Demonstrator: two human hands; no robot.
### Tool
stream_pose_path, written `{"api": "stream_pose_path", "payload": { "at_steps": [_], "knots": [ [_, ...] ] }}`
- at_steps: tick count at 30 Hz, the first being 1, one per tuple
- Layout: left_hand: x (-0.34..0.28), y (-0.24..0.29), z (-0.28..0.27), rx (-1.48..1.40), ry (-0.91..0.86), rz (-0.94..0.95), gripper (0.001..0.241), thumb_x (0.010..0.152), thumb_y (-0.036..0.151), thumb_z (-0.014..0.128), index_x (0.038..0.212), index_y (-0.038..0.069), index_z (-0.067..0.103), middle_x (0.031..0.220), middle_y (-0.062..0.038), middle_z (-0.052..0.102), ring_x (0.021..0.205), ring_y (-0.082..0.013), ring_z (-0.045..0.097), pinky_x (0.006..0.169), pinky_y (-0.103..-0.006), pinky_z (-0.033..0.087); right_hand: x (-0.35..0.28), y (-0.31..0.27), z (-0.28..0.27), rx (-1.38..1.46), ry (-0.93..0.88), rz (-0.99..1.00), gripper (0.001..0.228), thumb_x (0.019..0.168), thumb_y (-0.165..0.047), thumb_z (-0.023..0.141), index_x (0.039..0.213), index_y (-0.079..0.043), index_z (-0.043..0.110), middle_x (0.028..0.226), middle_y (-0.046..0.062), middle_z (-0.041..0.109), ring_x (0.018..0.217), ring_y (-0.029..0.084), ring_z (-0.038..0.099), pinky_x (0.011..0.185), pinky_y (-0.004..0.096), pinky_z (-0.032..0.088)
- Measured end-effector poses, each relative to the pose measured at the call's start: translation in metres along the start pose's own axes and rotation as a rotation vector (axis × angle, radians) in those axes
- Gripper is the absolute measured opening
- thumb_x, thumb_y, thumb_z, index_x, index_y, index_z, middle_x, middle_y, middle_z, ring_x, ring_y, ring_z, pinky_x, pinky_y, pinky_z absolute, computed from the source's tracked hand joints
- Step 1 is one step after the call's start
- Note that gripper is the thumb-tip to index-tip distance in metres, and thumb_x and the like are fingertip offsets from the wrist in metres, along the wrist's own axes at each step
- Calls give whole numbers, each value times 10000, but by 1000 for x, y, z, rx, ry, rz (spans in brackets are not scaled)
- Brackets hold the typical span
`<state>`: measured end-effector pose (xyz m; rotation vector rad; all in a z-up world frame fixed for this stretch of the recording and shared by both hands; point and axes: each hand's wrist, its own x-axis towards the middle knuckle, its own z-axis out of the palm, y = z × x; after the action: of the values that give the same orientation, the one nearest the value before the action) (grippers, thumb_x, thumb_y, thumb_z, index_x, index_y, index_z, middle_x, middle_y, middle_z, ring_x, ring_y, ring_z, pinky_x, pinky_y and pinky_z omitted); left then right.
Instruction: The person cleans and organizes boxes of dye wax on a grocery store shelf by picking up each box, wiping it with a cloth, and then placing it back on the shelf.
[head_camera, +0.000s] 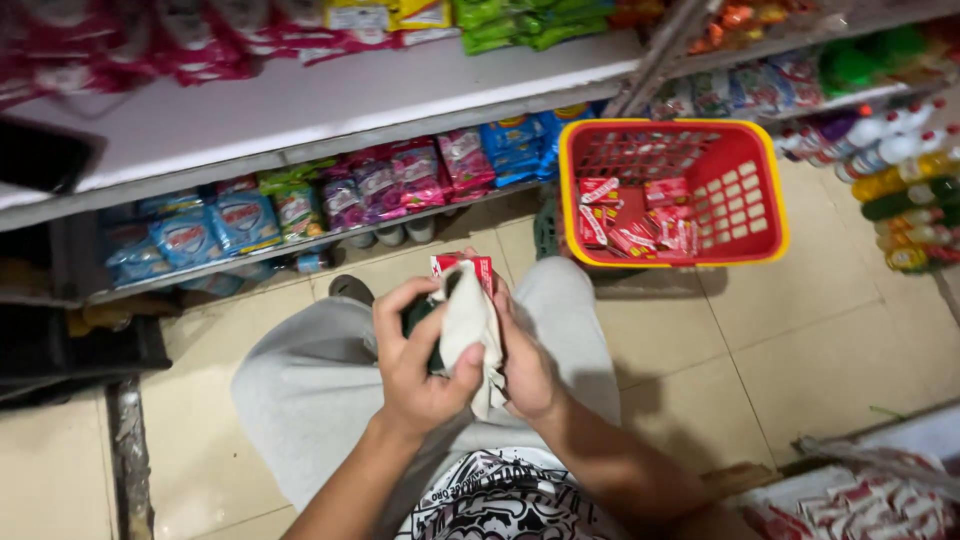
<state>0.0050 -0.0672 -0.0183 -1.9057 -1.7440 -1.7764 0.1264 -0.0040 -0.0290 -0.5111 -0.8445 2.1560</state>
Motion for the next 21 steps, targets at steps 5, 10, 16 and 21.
{"api": "stream_pose_path", "payload": {
  "at_steps": [5,10,16,21],
  "knots": [
    [-8,-3,-4,86,80,-135,453,853,184,822,1261,69,665,1309,-226,560,1160,-394,590,1002,-460,497,18,-1,6,-173,-16,-116,624,1083,-210,496,1636,-118,222,1506,137,469,1334,208,498,1124,348,400],
    [-22,0,-4,192,61,-132,459,820,182,833,1239,79,678,1272,-237,559,1119,-407,572,974,-482,484,31,8,-12,-148,17,-64,614,1048,-122,582,1595,-3,330,1522,119,506,1380,184,500,1155,335,396],
    [-9,-12,-7,154,50,-199,445,874,188,819,1272,53,675,1315,-247,560,1188,-418,581,1028,-482,484,22,15,-33,-181,-48,-106,511,1028,-54,635,1478,-36,394,1418,133,567,1315,206,550,1140,362,424],
    [0,-8,6,65,80,-233,422,934,181,782,1302,27,645,1351,-248,562,1237,-416,589,1069,-463,486,11,8,-29,-136,-37,-50,508,1036,-88,597,1487,-73,364,1420,121,568,1309,190,555,1119,340,438]
  ]
}}
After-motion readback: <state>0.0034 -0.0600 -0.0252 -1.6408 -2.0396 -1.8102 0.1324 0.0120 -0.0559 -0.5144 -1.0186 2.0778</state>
